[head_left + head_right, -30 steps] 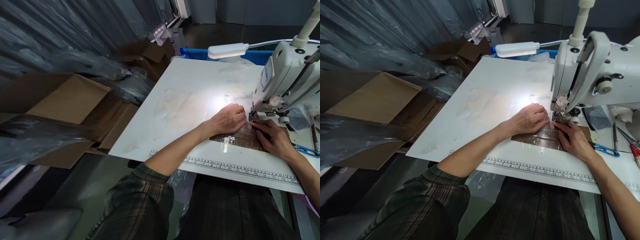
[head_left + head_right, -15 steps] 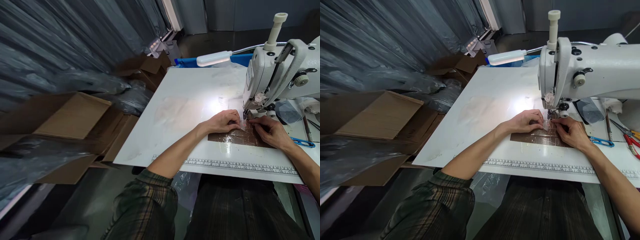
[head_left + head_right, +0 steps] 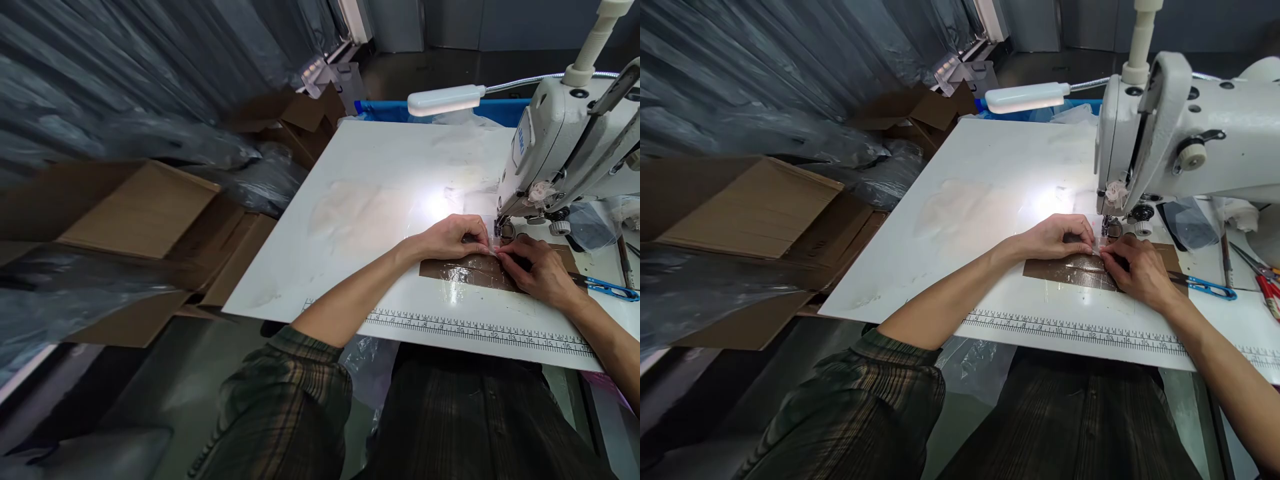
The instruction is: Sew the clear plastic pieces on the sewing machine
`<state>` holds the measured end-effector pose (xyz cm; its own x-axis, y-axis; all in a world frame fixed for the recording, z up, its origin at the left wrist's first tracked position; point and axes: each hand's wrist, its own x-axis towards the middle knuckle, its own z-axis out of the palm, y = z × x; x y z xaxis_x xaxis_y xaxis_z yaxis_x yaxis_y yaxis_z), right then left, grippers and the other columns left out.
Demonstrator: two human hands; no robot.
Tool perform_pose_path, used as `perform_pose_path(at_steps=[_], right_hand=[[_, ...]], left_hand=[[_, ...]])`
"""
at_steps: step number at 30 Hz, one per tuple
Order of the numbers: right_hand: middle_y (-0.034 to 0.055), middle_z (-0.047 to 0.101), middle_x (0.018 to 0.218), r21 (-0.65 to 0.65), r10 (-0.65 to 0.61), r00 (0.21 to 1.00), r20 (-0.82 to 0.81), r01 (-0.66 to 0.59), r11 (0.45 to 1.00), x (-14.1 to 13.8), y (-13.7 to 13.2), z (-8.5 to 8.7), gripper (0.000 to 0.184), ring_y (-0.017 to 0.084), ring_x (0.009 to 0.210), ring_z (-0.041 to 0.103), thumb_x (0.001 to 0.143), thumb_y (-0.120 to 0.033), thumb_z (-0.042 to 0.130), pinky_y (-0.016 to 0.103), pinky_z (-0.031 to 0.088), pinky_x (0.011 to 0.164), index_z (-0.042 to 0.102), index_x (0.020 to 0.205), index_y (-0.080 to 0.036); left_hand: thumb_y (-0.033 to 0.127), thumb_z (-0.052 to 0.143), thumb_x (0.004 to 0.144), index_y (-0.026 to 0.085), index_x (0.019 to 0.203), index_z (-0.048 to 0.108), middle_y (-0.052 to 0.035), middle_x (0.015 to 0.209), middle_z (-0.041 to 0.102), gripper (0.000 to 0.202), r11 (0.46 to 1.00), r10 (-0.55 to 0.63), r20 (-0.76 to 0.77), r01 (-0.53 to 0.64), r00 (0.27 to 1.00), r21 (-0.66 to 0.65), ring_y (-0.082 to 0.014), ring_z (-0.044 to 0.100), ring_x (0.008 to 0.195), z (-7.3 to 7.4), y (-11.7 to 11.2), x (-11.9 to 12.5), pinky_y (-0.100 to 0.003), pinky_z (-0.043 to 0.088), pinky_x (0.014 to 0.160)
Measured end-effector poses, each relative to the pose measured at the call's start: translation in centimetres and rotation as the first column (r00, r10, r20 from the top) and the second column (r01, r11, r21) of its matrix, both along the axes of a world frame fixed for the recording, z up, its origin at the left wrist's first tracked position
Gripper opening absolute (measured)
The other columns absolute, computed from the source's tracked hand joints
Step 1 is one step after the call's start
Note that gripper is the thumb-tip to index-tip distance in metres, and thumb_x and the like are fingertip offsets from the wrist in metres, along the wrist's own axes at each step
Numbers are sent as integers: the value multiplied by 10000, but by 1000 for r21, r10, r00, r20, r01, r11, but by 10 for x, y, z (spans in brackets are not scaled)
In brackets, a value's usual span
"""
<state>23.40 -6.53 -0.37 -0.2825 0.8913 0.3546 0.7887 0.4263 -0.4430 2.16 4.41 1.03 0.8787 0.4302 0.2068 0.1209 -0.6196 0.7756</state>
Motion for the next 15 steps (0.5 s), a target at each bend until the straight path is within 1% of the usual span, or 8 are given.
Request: perform_pose_path(at_steps=[7, 9, 10, 12, 13, 15], right_hand=[[83, 715, 880, -6, -48, 998, 47, 48, 999, 0, 2, -2, 310, 227, 764, 657, 996, -394, 463, 383, 505, 703, 708, 917, -221], [87, 708, 870, -12, -50, 998, 45, 51, 999, -1, 2, 0, 330, 226, 754, 651, 996, -413, 449, 380, 499, 692, 703, 914, -218], [87, 704, 864, -19, -51, 998, 42, 52, 998, -2, 2, 1, 342, 224, 743, 646, 996, -424, 444, 378, 495, 683, 701, 909, -216], [84, 698, 845, -41, -57, 998, 24, 58, 998, -3, 2, 3, 362, 215, 713, 633, 993, -449, 440, 368, 485, 658, 695, 884, -216], [81, 694, 831, -56, -61, 998, 7, 61, 997, -4, 2, 4, 369, 209, 694, 626, 990, -460, 443, 361, 481, 643, 693, 870, -216], [74, 689, 809, -85, -81, 995, -55, 76, 993, -4, 2, 7, 358, 203, 682, 625, 976, -467, 462, 348, 482, 626, 693, 862, -218]], left_hand=[[226, 678, 897, 181, 833, 675, -39, 971, 691, 78, 999, -1, -5, 1, 1000, 33, -146, 658, 939, -1, 1, 0, -318, 551, 875], [250, 695, 892, 181, 867, 674, -44, 974, 695, 77, 999, -5, -6, 6, 1000, 52, -156, 658, 944, 0, 0, 0, -319, 550, 865], [275, 720, 878, 181, 902, 675, -48, 983, 698, 107, 998, -7, -8, 7, 1000, 68, -164, 658, 946, 0, 0, 0, -320, 550, 854], [324, 764, 848, 185, 979, 677, -55, 1003, 700, 210, 993, -9, -14, 11, 1000, 120, -177, 658, 953, 0, -1, 1, -324, 549, 839], [332, 763, 852, 188, 993, 681, -57, 1005, 701, 219, 987, -9, -15, 12, 1000, 159, -180, 658, 950, -1, -2, 1, -324, 549, 831], [302, 697, 906, 187, 960, 697, -61, 993, 700, 126, 968, -4, -1, 4, 1000, 252, -175, 661, 935, -4, -3, 1, -319, 553, 813]])
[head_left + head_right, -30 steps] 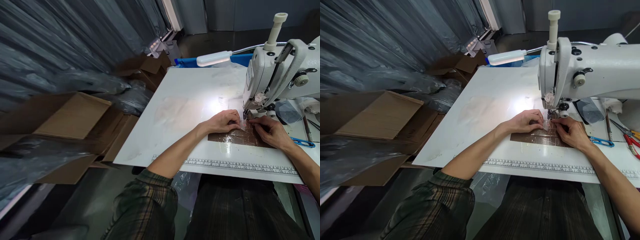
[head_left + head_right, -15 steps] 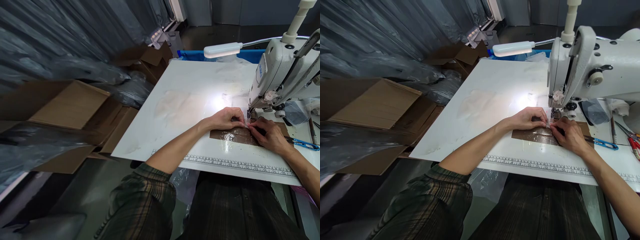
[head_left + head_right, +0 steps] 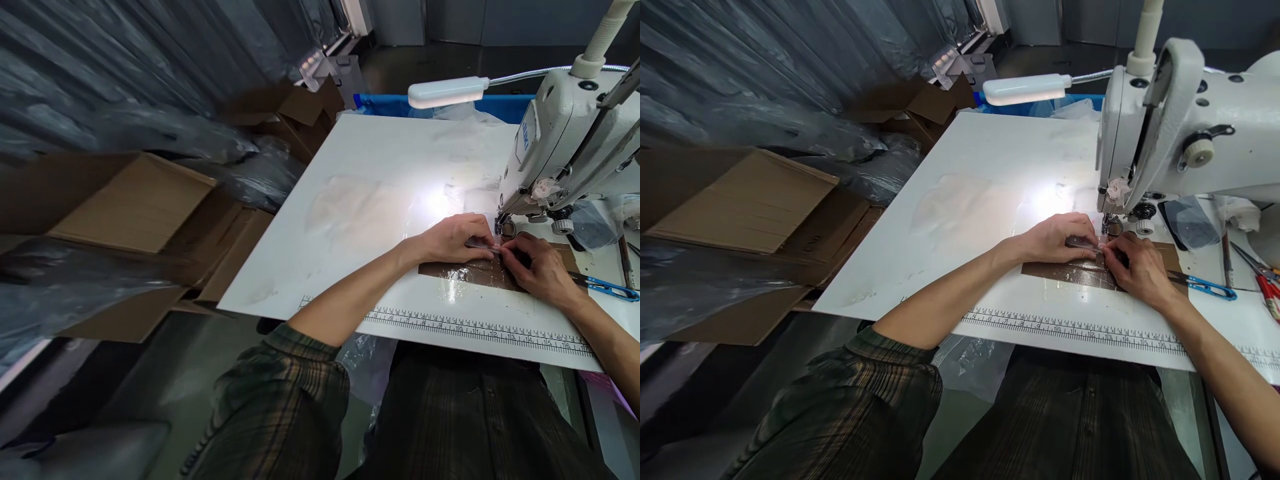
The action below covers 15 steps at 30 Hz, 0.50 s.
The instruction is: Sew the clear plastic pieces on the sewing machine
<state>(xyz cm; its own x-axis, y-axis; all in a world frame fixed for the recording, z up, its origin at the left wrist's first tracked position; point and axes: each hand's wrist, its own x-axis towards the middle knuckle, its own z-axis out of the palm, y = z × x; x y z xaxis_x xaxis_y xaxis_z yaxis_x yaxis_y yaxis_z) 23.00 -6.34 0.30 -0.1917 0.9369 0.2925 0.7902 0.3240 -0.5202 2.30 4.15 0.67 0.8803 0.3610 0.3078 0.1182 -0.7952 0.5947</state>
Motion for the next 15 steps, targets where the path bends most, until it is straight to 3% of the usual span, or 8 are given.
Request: perform_pose_path(at_steps=[4, 8, 15], right_hand=[[63, 698, 811, -26, -131, 979, -158, 129, 991, 5, 0, 2, 282, 200, 689, 643, 919, -418, 523, 326, 503, 619, 708, 950, -208], [8, 595, 631, -37, -259, 940, -222, 257, 966, 12, 1, 2, 249, 159, 530, 539, 890, -374, 530, 294, 448, 530, 704, 902, -196], [53, 692, 768, -32, -217, 959, -183, 215, 976, 11, -1, 3, 257, 169, 575, 589, 862, -325, 533, 311, 474, 571, 737, 934, -187]], left_hand=[[256, 560, 977, 167, 865, 706, -87, 968, 704, 204, 978, 9, 122, -34, 992, 205, -161, 662, 872, -6, 2, 2, -299, 562, 734], [274, 528, 1001, 159, 854, 700, -94, 955, 721, 254, 941, -28, 200, -42, 979, 334, -153, 671, 839, -10, 4, 4, -292, 571, 708], [236, 517, 1009, 179, 905, 725, -68, 937, 748, 240, 918, -40, 29, 26, 999, 396, -158, 690, 860, -13, -2, 5, -333, 578, 796]])
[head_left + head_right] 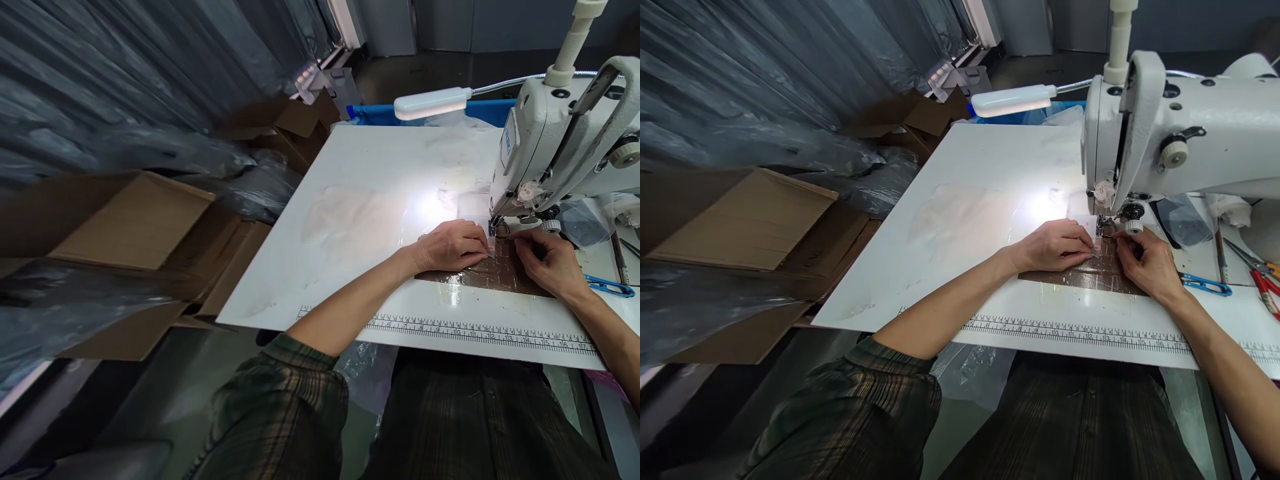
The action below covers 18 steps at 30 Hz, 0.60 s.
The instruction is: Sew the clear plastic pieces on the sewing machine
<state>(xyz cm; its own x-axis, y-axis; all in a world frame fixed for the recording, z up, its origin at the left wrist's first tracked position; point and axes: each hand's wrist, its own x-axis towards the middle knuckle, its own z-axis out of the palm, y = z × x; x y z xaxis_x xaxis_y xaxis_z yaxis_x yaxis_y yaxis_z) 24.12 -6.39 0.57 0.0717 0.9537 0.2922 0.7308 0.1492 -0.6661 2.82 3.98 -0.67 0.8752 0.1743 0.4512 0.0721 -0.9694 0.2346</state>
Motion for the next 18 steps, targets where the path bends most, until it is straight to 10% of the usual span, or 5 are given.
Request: perform_pose_path(at_steps=[18], right_hand=[[73, 720, 803, -18, 32, 992, 123, -30, 999, 1, -2, -5, 295, 218, 688, 664, 898, -368, 526, 354, 523, 644, 753, 1007, -212]], left_hand=[[195, 457, 1025, 186, 922, 708, -76, 1035, 732, 272, 992, -4, -121, 19, 993, 122, -159, 675, 910, 9, -3, -2, -337, 512, 815]])
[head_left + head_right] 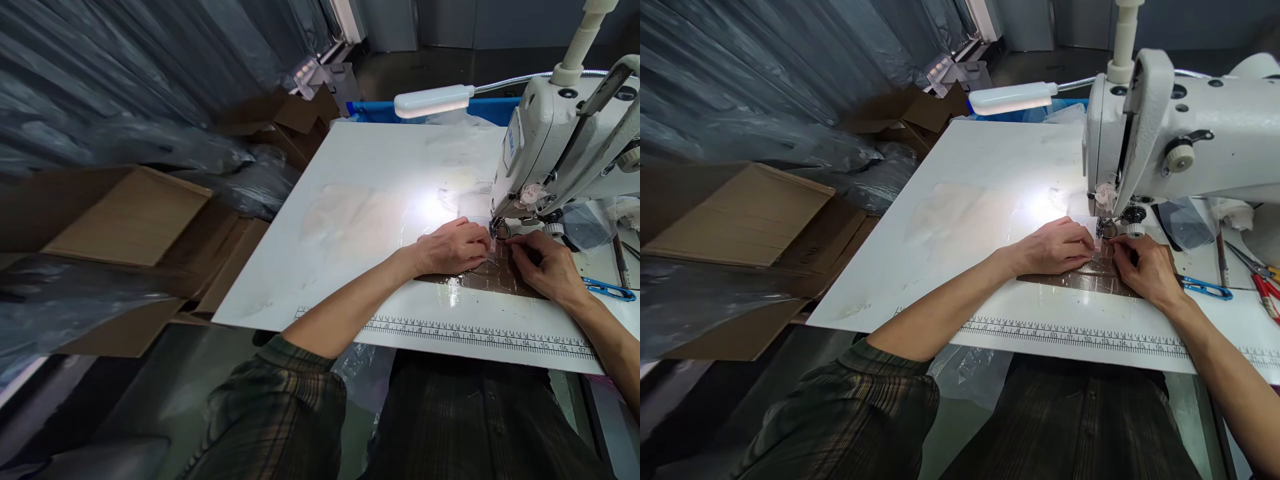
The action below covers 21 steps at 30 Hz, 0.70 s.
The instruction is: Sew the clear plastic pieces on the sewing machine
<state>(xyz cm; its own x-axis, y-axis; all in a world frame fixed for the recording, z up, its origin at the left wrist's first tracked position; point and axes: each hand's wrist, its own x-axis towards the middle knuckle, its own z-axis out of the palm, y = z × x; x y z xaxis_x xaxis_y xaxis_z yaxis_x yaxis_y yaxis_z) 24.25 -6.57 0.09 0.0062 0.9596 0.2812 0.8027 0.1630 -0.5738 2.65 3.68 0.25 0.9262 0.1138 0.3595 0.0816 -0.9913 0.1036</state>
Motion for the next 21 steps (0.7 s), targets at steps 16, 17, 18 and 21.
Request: perform_pose_path(at_steps=[16, 17, 18, 21], right_hand=[[103, 647, 1031, 21, 190, 919, 345, -210, 978, 2, -2, -4, 388, 217, 815, 626, 953, -289, 462, 321, 507, 615, 730, 1233, -279], [106, 645, 1031, 23, 188, 920, 344, -209, 978, 2, -1, -5, 386, 222, 820, 626, 954, -294, 464, 327, 510, 621, 730, 1233, -275], [110, 644, 1034, 25, 189, 921, 342, -210, 977, 2, -1, -5, 385, 227, 827, 626, 955, -298, 465, 333, 514, 630, 729, 1233, -271], [118, 639, 1048, 28, 188, 923, 335, -209, 978, 2, -2, -6, 389, 236, 846, 626, 962, -306, 458, 347, 521, 648, 725, 1242, -266]], left_hand=[[219, 482, 1016, 206, 916, 728, -58, 968, 742, 266, 999, -13, -23, 12, 1000, -35, -154, 668, 850, 1, -1, 0, -336, 555, 801], [224, 485, 1015, 207, 913, 728, -57, 973, 743, 264, 999, -13, -25, 12, 1000, -37, -153, 669, 850, 1, -1, 0, -337, 553, 804], [228, 485, 1015, 208, 911, 727, -55, 979, 745, 264, 999, -13, -28, 12, 1000, -35, -153, 670, 851, 1, -1, 0, -337, 551, 808], [240, 475, 1021, 209, 902, 724, -50, 993, 750, 277, 1000, -18, -23, 18, 1000, -12, -151, 673, 843, 1, -2, 0, -330, 544, 803]])
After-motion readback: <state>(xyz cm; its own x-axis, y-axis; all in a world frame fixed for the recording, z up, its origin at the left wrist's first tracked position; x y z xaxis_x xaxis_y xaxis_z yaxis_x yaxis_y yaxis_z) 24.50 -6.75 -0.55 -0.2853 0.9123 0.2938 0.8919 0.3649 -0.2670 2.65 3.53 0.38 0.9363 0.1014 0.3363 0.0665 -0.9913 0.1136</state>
